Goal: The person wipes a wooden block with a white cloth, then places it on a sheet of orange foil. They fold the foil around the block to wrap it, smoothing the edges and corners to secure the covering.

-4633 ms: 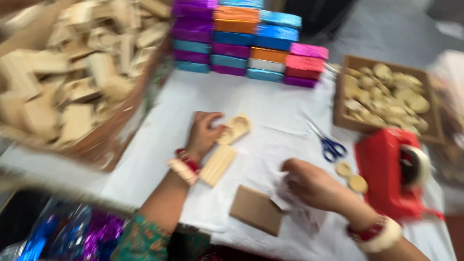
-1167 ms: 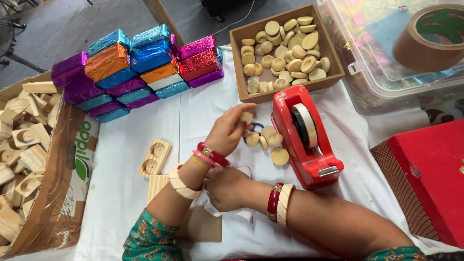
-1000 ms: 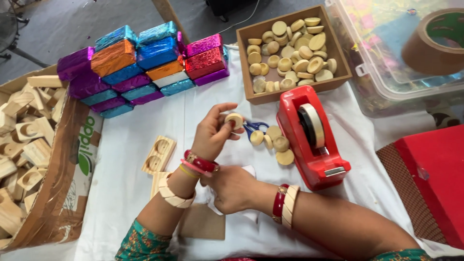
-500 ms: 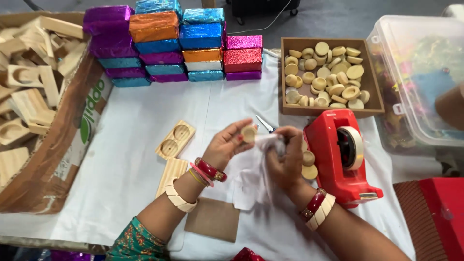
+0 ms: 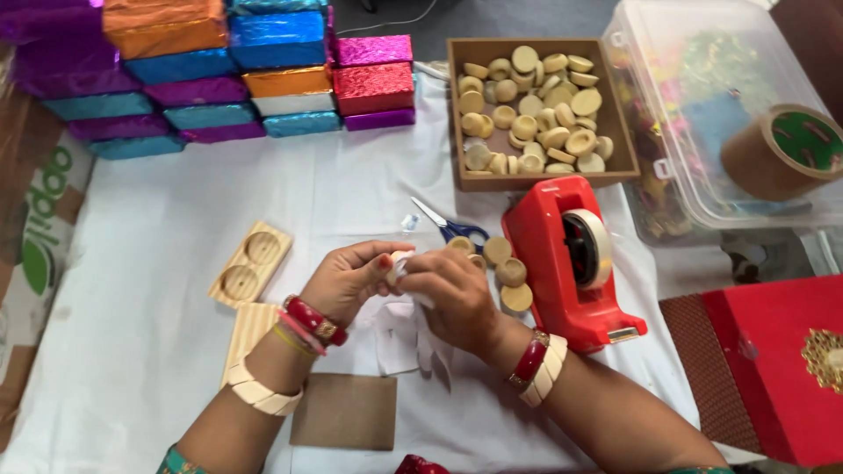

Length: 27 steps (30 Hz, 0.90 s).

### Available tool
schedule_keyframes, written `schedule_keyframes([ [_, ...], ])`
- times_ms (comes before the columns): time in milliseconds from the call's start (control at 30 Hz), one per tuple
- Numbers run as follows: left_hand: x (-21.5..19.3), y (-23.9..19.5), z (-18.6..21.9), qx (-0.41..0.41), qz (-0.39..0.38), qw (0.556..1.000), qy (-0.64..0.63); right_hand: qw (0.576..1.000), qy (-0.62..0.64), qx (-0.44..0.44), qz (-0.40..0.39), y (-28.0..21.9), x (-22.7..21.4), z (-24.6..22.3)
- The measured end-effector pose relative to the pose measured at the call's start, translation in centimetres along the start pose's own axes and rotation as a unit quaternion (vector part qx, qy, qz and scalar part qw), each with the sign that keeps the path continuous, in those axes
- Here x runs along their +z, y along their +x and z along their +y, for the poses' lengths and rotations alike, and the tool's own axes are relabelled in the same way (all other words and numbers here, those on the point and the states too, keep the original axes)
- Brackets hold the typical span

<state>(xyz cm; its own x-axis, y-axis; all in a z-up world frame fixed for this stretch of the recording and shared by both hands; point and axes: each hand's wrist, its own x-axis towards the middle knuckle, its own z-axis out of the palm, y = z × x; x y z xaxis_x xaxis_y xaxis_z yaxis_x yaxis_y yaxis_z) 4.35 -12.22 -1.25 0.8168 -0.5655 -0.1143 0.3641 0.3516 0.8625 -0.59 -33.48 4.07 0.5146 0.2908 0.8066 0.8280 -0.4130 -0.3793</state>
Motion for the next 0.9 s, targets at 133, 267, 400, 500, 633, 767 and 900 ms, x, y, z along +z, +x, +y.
schedule_keyframes([
  [133, 1.8, -0.9, 2.1, -0.014, -0.015, 0.998, 0.064, 0.999, -0.050, 0.001, 0.007, 0.2, -0.5, -1.5],
  [267, 4.6, -1.8, 3.3, 0.117, 0.020, 0.948, 0.296, 0.981, 0.059, 0.177, 0.046, -2.1, 0.7, -1.1],
  [400, 6.4, -2.0, 4.8, 0.264, 0.020, 0.815, 0.515, 0.822, 0.408, 0.391, 0.067, -4.3, 2.4, 0.6],
  [500, 6.6, -2.0, 5.8, 0.351, -0.036, 0.723, 0.594, 0.702, 0.532, 0.468, 0.078, -5.4, 2.7, 2.5],
  [633, 6.2, -2.1, 6.7, 0.384, -0.070, 0.686, 0.614, 0.444, 0.715, 0.534, 0.080, -1.8, 0.6, 1.2],
  [767, 5.2, -1.6, 5.8, 0.375, -0.028, 0.764, 0.525, 0.531, 0.720, 0.436, 0.099, -3.1, 0.6, 2.3],
  [900, 3.4, -0.4, 3.2, 0.235, 0.059, 0.929, 0.278, 0.813, 0.400, 0.366, 0.211, -5.2, 1.9, 3.2],
])
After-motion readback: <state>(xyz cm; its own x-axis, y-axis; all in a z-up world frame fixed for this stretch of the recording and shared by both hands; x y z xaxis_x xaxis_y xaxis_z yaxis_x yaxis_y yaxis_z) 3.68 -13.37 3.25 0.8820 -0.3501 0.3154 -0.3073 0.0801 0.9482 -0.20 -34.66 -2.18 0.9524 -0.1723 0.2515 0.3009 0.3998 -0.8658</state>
